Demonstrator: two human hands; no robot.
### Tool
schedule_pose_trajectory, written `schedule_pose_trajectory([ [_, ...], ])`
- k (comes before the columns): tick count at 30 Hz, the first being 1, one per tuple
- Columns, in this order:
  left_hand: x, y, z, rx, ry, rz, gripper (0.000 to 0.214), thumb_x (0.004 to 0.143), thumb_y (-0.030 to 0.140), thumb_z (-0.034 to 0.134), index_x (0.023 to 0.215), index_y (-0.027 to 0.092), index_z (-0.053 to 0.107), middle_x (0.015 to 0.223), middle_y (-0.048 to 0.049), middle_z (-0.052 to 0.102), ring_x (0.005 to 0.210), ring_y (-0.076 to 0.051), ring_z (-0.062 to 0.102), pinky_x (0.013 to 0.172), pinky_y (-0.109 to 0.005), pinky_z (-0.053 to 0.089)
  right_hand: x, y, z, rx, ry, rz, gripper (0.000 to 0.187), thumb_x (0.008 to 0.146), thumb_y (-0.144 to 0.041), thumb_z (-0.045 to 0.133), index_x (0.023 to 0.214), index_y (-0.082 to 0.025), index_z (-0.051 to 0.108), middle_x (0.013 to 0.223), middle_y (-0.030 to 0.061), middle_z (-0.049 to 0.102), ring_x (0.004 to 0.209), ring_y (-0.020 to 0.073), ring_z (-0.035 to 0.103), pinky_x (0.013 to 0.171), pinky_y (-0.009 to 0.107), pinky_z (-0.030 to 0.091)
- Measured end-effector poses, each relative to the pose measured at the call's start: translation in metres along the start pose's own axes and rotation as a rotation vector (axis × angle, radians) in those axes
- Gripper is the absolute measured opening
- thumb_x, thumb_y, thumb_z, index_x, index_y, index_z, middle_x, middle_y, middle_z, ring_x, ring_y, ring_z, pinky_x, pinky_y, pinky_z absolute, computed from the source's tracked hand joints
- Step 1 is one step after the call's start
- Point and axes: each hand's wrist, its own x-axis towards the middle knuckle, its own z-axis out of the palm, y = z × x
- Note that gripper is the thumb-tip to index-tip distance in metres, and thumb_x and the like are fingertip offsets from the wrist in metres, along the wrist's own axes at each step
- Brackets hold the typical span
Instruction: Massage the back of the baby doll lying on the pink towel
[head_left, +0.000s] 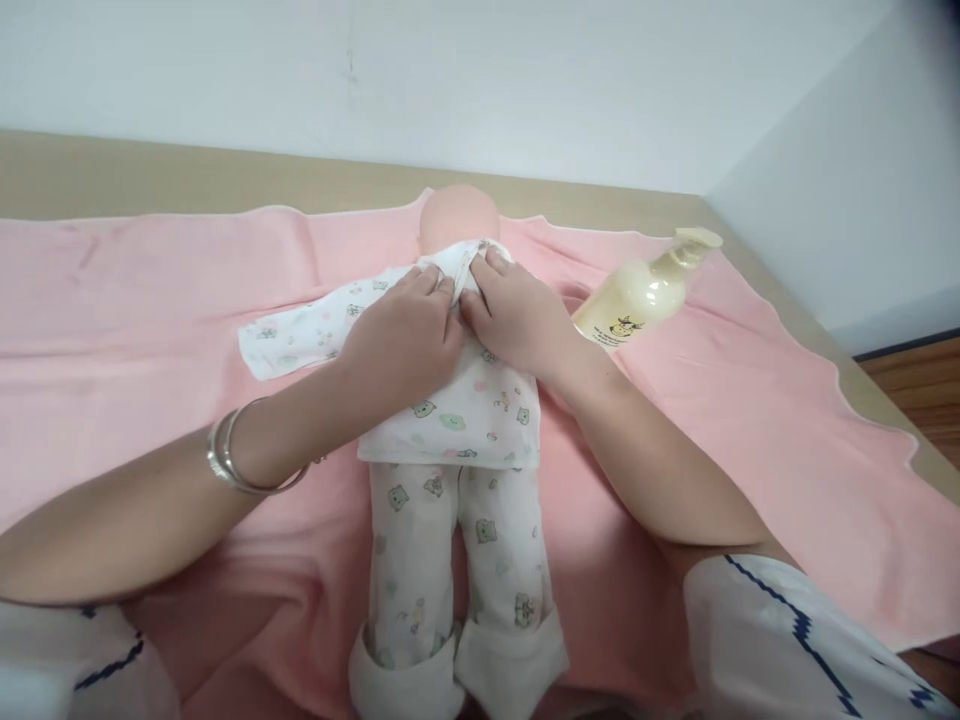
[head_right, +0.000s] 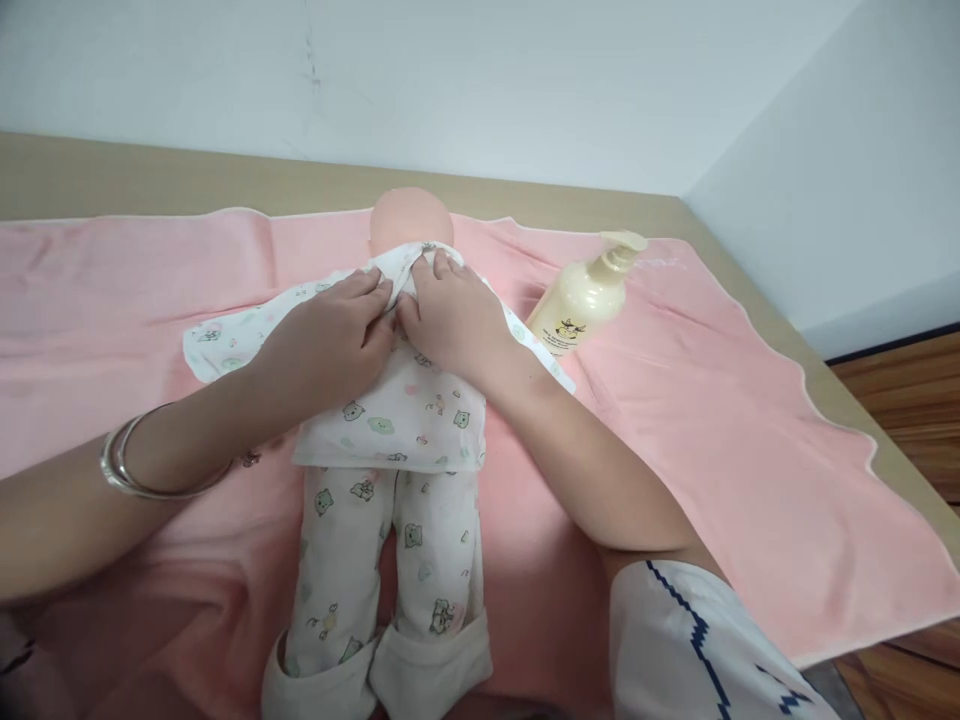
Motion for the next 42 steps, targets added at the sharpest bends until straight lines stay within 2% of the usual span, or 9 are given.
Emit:
schedule_pose_trajectory([
  [4,0.009,-0.004,-0.009,-0.077,-0.043,-0.056,0.033,0.096,0.019,0.037,0.093,0.016,0.069,0.11,-0.0128,0.072,0.1,-0.026,0.068,0.093,-0.042,0.057,-0.013,-0.016,0.0,-0.11,0.019,0.025,0.051,0.108,-0.023,0.028,0.146,0.004,0.05,0.158,0.0304,0.05,0.149,0.0396,0.049,0.123,0.054,0.042],
  [10,0.023,-0.018,-0.01,-0.175,-0.053,-0.085,0.025,0.091,0.017,0.04,0.068,0.02,0.05,0.086,-0.0055,0.069,0.08,-0.02,0.061,0.074,-0.035,0.048,-0.037,-0.043,-0.005,-0.286,-0.006,-0.002,0.053,0.105,-0.02,0.036,0.152,0.004,0.049,0.15,0.0312,0.058,0.144,0.0417,0.055,0.112,0.051,0.053],
  [13,0.023,-0.022,-0.004,-0.184,-0.022,-0.052,0.024,0.094,0.018,0.038,0.072,0.02,0.048,0.094,-0.0071,0.069,0.085,-0.02,0.062,0.078,-0.036,0.05,-0.039,-0.045,-0.006,-0.285,-0.009,0.008,0.052,0.106,-0.021,0.035,0.149,0.002,0.053,0.149,0.0298,0.06,0.144,0.0405,0.056,0.112,0.05,0.054],
  [17,0.026,-0.028,0.009,-0.197,0.049,0.053,0.025,0.098,0.019,0.032,0.086,0.02,0.054,0.106,-0.0117,0.069,0.101,-0.024,0.063,0.096,-0.04,0.053,-0.033,-0.04,-0.006,-0.219,-0.006,0.028,0.051,0.107,-0.023,0.036,0.149,-0.002,0.055,0.148,0.026,0.062,0.143,0.0377,0.056,0.111,0.049,0.054],
  [21,0.032,-0.036,0.019,-0.122,0.089,0.14,0.03,0.1,0.022,0.026,0.092,0.02,0.055,0.107,-0.0153,0.067,0.105,-0.029,0.061,0.104,-0.049,0.052,-0.029,-0.038,-0.009,-0.15,-0.007,0.091,0.049,0.108,-0.025,0.033,0.148,-0.01,0.056,0.148,0.0204,0.063,0.143,0.0341,0.056,0.1,0.046,0.059],
  [28,0.031,-0.036,0.02,-0.07,0.087,0.098,0.038,0.101,0.023,0.023,0.108,0.015,0.06,0.113,-0.0187,0.068,0.107,-0.031,0.062,0.103,-0.053,0.053,-0.024,-0.032,-0.005,-0.072,0.028,0.11,0.054,0.107,-0.025,0.035,0.157,-0.009,0.047,0.159,0.0214,0.053,0.153,0.0343,0.046,0.112,0.051,0.052],
  [35,0.013,-0.019,0.014,0.074,0.065,0.029,0.05,0.104,0.023,0.024,0.137,0.004,0.057,0.141,-0.0229,0.064,0.134,-0.035,0.06,0.118,-0.055,0.049,-0.011,-0.018,-0.005,0.026,0.041,0.094,0.042,0.101,-0.026,0.04,0.133,-0.01,0.062,0.132,0.0206,0.069,0.127,0.0378,0.062,0.105,0.055,0.053],
  [38,0.004,-0.008,0.01,0.084,0.003,-0.001,0.056,0.104,0.022,0.026,0.15,-0.001,0.049,0.156,-0.0246,0.054,0.15,-0.037,0.049,0.128,-0.056,0.04,-0.006,-0.013,-0.006,0.047,-0.012,0.074,0.05,0.101,-0.025,0.039,0.145,-0.006,0.053,0.154,0.0247,0.055,0.146,0.0402,0.05,0.121,0.062,0.039],
  [42,-0.001,0.0,0.006,0.032,-0.017,0.024,0.057,0.103,0.021,0.029,0.153,0.004,0.049,0.163,-0.0187,0.05,0.159,-0.031,0.039,0.135,-0.053,0.032,-0.002,-0.01,-0.004,0.032,-0.072,0.088,0.062,0.103,-0.026,0.039,0.159,-0.001,0.039,0.17,0.025,0.036,0.161,0.0397,0.03,0.13,0.063,0.028],
])
